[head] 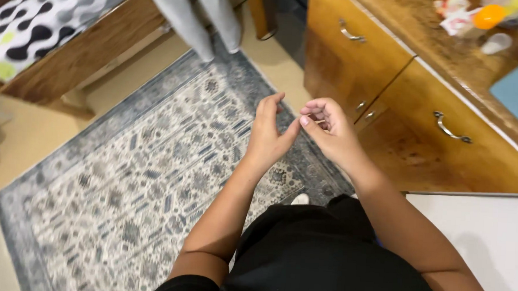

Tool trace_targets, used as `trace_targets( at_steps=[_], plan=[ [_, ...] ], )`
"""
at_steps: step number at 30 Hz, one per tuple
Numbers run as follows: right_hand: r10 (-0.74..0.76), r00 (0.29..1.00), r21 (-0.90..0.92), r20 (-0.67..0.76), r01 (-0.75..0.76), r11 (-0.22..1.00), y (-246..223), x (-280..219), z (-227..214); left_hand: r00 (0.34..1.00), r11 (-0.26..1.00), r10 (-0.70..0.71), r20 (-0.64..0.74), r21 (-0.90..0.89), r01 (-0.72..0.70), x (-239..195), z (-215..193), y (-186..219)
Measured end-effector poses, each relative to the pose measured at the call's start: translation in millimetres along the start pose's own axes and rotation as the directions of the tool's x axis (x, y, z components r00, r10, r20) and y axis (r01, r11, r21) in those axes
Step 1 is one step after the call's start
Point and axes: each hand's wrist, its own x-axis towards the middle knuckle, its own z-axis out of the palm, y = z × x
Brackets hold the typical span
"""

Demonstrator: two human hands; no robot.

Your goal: The person removes a light blue storage basket from a wire rack and places it on a wooden table. They then remove a blue pitcher, a box of stevia, several small packets, a small orange object, and a glass jar from the basket, placing them on the table. Finally, the person wipes the inside of the empty basket with a purple cloth.

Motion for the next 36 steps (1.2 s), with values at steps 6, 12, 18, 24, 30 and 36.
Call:
trace_targets(
  at_steps=[6, 12, 18, 24, 30, 36],
  plan=[
    [0.0, 0.991, 0.021, 0.133, -0.003, 1.0, 4, -21, 38, 0.992, 0.998, -0.024, -0.126, 0.048, 0.031, -48, -33, 12],
    [-0.042, 0.966, -0.002, 0.256, 0.044, 0.999, -23, -57, 44, 0.971, 0.994, -0.075, -0.227, 0.056, 0.09, -102, -40, 41],
    [-0.022, 0.948, 0.027, 0.318, 0.014, 1.0, -20, -101, 33, 0.961, 0.987, -0.124, -0.246, 0.071, 0.146, -149, -22, 55],
    [0.035, 0.956, 0.03, 0.29, -0.046, 0.998, -16, -151, 9, 0.975, 0.984, -0.174, -0.137, 0.025, 0.179, -180, 0, 76],
    [0.075, 0.985, 0.006, 0.155, -0.076, 0.997, -5, -180, -35, 0.995, 0.995, -0.099, 0.001, -0.009, 0.099, -179, 29, 107],
    [0.069, 0.997, 0.01, -0.03, -0.069, 0.998, -6, -200, -74, 0.991, 0.995, 0.028, 0.133, -0.096, -0.015, -160, 65, 126]
  ],
)
